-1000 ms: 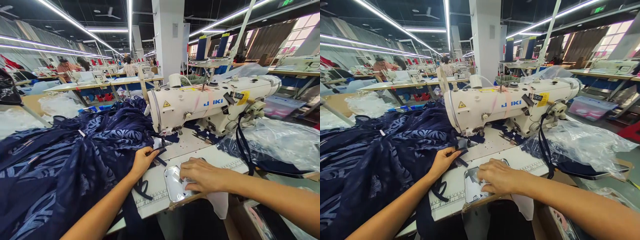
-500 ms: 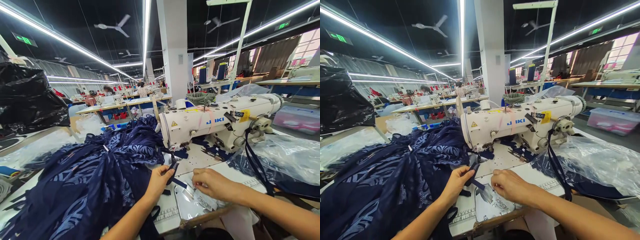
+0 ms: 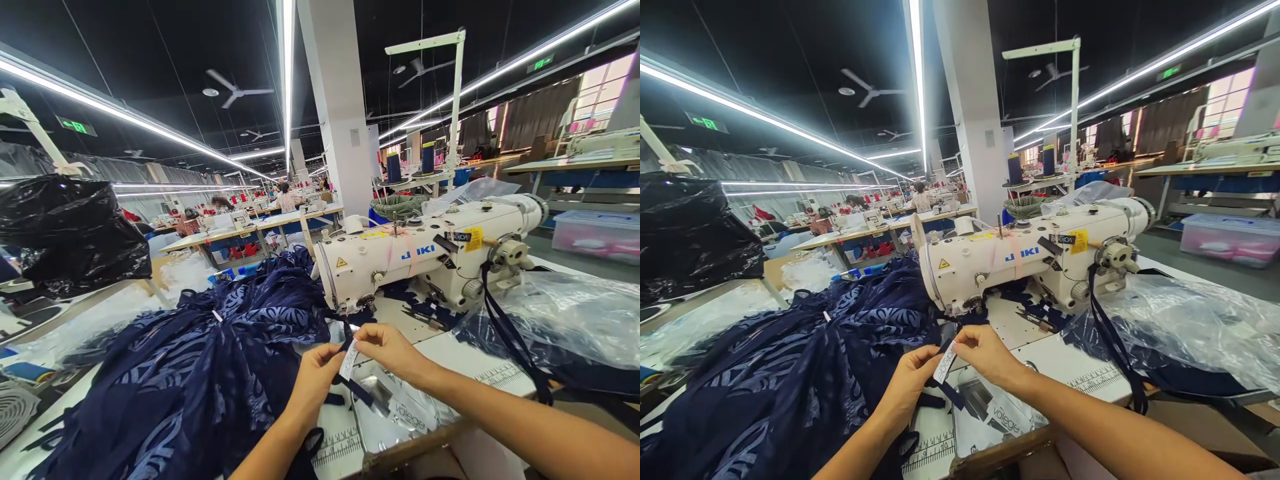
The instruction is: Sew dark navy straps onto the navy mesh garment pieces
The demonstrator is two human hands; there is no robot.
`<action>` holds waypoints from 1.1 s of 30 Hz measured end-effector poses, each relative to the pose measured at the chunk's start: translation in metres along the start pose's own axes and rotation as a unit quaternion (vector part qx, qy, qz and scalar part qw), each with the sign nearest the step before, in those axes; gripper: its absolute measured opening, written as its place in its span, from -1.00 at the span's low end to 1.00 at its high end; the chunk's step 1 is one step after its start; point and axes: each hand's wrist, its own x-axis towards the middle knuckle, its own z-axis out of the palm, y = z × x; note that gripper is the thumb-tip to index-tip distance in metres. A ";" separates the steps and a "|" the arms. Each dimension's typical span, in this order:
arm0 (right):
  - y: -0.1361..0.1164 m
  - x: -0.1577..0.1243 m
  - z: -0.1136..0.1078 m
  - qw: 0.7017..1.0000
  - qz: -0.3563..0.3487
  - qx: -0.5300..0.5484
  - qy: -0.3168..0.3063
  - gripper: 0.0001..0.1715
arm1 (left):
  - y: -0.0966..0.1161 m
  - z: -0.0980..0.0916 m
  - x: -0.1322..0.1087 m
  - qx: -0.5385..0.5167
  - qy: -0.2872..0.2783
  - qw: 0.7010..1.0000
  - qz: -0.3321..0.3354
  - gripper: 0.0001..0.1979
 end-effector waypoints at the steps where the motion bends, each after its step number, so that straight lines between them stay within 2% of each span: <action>1: 0.001 0.002 0.001 1.000 0.004 -0.014 0.004 -0.84 | 0.001 0.000 -0.001 -0.003 -0.002 1.000 0.000 -0.67; 7: 0.003 0.005 0.006 0.998 -0.006 -0.057 0.021 -0.86 | 0.000 0.003 -0.003 0.001 0.017 1.000 -0.016 -0.67; 12: 0.010 0.005 0.003 0.999 0.023 -0.002 0.029 -0.88 | -0.004 0.004 0.001 0.001 0.029 0.999 -0.028 -0.69; 16: 0.018 0.008 -0.001 0.997 0.061 0.034 -0.014 -0.83 | -0.007 0.000 0.006 0.004 0.016 0.999 -0.050 -0.73; 26: 0.024 0.009 -0.002 0.999 0.051 0.006 -0.016 -0.85 | -0.013 -0.005 0.015 0.016 -0.024 0.997 -0.075 -0.73; 30: 0.025 0.007 -0.009 0.997 0.051 -0.009 -0.058 -0.88 | -0.013 -0.012 0.019 0.076 -0.059 0.994 -0.056 -0.74; 32: 0.027 0.011 -0.024 0.993 0.026 -0.084 -0.081 -0.87 | -0.008 -0.018 0.022 0.146 -0.076 0.986 -0.018 -0.76; 33: 0.028 0.015 -0.035 0.984 0.011 -0.157 -0.079 -0.85 | -0.005 -0.021 0.024 0.197 -0.076 0.977 0.025 -0.77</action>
